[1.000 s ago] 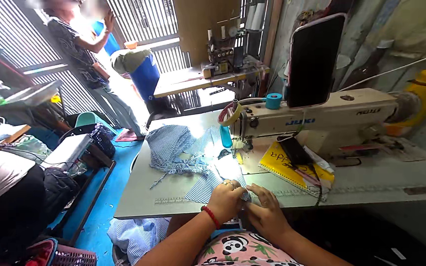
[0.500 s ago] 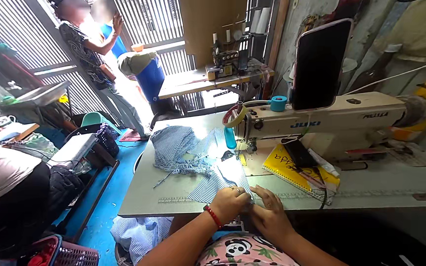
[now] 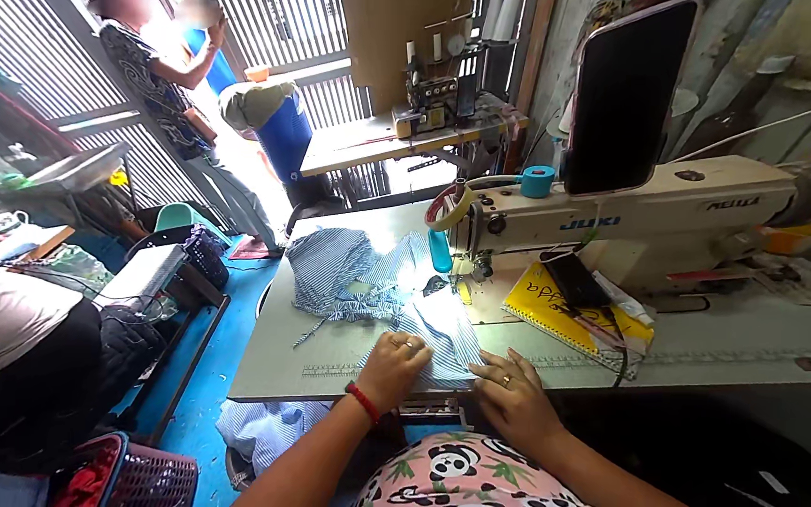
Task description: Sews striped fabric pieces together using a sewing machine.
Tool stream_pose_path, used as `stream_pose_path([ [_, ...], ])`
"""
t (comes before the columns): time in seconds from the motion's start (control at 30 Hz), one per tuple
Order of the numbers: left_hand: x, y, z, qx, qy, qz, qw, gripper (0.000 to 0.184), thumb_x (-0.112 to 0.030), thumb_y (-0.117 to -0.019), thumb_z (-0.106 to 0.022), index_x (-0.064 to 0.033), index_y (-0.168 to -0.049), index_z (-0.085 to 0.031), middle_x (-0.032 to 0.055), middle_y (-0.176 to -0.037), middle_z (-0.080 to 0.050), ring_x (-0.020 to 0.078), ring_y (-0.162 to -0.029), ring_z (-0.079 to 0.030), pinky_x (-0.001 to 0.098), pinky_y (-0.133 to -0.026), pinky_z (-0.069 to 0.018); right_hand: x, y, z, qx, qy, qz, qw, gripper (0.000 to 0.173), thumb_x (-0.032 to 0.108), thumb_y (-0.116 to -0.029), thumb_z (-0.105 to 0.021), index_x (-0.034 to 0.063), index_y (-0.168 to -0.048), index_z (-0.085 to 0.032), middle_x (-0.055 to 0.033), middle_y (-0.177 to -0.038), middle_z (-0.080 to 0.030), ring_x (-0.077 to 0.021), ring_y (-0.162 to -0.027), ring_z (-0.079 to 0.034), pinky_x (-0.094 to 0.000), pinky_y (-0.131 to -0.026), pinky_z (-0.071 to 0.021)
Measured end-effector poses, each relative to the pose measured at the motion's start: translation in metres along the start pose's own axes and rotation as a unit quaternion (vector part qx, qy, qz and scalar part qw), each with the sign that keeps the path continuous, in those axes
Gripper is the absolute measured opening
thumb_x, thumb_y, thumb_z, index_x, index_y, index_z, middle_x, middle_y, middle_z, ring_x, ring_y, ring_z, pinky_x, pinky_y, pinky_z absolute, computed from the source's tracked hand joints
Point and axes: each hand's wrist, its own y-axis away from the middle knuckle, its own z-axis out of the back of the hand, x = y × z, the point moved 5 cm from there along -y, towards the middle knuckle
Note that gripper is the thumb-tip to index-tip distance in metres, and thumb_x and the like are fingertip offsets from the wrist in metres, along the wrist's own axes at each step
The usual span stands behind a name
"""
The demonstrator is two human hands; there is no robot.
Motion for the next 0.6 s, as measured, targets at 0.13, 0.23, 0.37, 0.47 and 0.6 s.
stream_pose_path([
  [0.13, 0.041, 0.018, 0.019, -0.050, -0.013, 0.036, 0.998, 0.015, -0.005, -0.0895, -0.065, -0.0119, -0.094, -0.078, 0.0085, -0.101, -0.075, 0.0287, -0.101, -0.072, 0.0470, -0.090, -0.0573, 0.000, 0.000, -0.002, -0.001, -0.001, 0.002, 1.000, 0.032, 0.024, -0.0980, -0.049, 0.0153, -0.092, -0.079, -0.0017, -0.115, -0.077, -0.0268, -0.125, -0.065, -0.0616, -0.112, -0.0368],
  [0.23, 0.055, 0.030, 0.023, -0.025, 0.009, 0.038, 0.999, 0.013, -0.006, -0.0891, -0.065, -0.0114, -0.091, -0.077, 0.0085, -0.098, -0.075, 0.0285, -0.100, -0.072, 0.0456, -0.091, -0.0574, 0.000, 0.000, 0.000, 0.001, -0.009, 0.000, 1.000, 0.030, 0.023, -0.0971, -0.050, 0.0146, -0.094, -0.079, -0.0022, -0.115, -0.077, -0.0278, -0.125, -0.065, -0.0645, -0.112, -0.0370],
  [0.37, 0.057, 0.048, 0.012, 0.025, 0.034, 0.048, 0.998, 0.011, -0.006, -0.0880, -0.066, -0.0092, -0.090, -0.076, 0.0093, -0.100, -0.075, 0.0291, -0.100, -0.072, 0.0456, -0.088, -0.0583, -0.001, 0.000, -0.001, 0.001, -0.005, 0.002, 1.000, 0.031, 0.024, -0.0973, -0.049, 0.0157, -0.092, -0.079, -0.0010, -0.115, -0.077, -0.0277, -0.125, -0.065, -0.0633, -0.112, -0.0367],
  [0.47, 0.060, 0.048, 0.016, 0.045, 0.020, 0.096, 0.994, 0.010, -0.005, -0.0862, -0.065, -0.0064, -0.087, -0.075, 0.0112, -0.101, -0.075, 0.0323, -0.103, -0.071, 0.0503, -0.089, -0.0568, -0.001, 0.002, 0.001, 0.004, -0.008, 0.000, 1.000, 0.031, 0.023, -0.0976, -0.049, 0.0151, -0.092, -0.079, -0.0020, -0.114, -0.077, -0.0285, -0.125, -0.065, -0.0639, -0.112, -0.0365],
  [0.6, 0.052, 0.013, 0.040, -0.006, 0.090, 0.193, 0.977, 0.023, 0.001, -0.0878, -0.056, -0.0036, -0.094, -0.077, 0.0143, -0.105, -0.075, 0.0359, -0.107, -0.069, 0.0522, -0.096, -0.0525, 0.001, -0.005, 0.005, 0.019, -0.020, -0.008, 1.000, 0.028, 0.021, -0.0969, -0.052, 0.0132, -0.094, -0.079, -0.0048, -0.115, -0.077, -0.0319, -0.125, -0.064, -0.0677, -0.110, -0.0362],
])
